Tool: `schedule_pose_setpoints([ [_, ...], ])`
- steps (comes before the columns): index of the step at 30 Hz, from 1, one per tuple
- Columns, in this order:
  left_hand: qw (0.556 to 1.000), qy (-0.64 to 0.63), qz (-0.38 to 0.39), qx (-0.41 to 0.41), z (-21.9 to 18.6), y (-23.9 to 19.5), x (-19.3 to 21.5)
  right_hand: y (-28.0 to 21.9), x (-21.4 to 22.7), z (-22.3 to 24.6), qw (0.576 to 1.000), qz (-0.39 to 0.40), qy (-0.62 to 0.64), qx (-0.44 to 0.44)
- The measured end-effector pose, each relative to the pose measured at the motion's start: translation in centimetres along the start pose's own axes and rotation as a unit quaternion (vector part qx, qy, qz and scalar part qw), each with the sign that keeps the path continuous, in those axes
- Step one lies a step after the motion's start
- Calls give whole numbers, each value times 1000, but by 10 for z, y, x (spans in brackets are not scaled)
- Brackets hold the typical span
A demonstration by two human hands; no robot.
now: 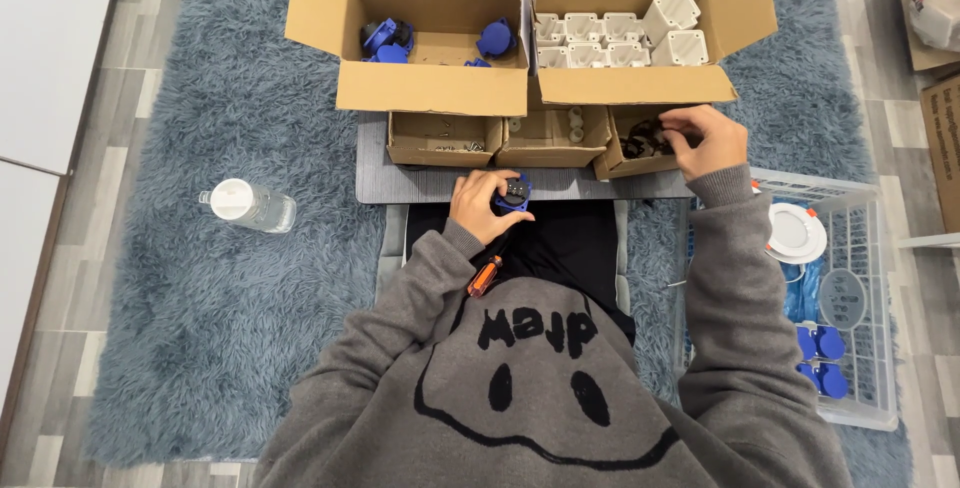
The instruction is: Assembling electrical switches by placing blue switch units into white plastic housings and using a screwdriver.
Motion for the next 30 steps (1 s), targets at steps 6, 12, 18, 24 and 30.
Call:
schedule_pose_setpoints([
  [6, 1000, -4, 0, 2, 6, -2, -5, -1, 5, -1, 998, -22, 53, 33],
  [12, 1000, -2, 3, 1, 2, -1, -2, -4, 9, 12, 994, -50, -32, 91],
  [18, 1000, -4, 9, 1, 2, 0, -1, -10, 19, 23, 983, -88, -90, 132],
  [24, 1000, -15, 16, -9, -2, 1, 1, -17, 32, 17, 984, -123, -48, 116],
  [30, 999, -12, 30, -19, -7, 4, 6, -33, 50, 42, 975, -183, 8, 125],
])
Point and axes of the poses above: each hand's wrist, its own y-axis towards the middle knuckle, its own x-axis out of the back of the hand, z = x × y, the point moved 10 cm from there along y, towards the middle knuckle, and after that the axes turned 7 degrees about y, right-handed, at the moved point
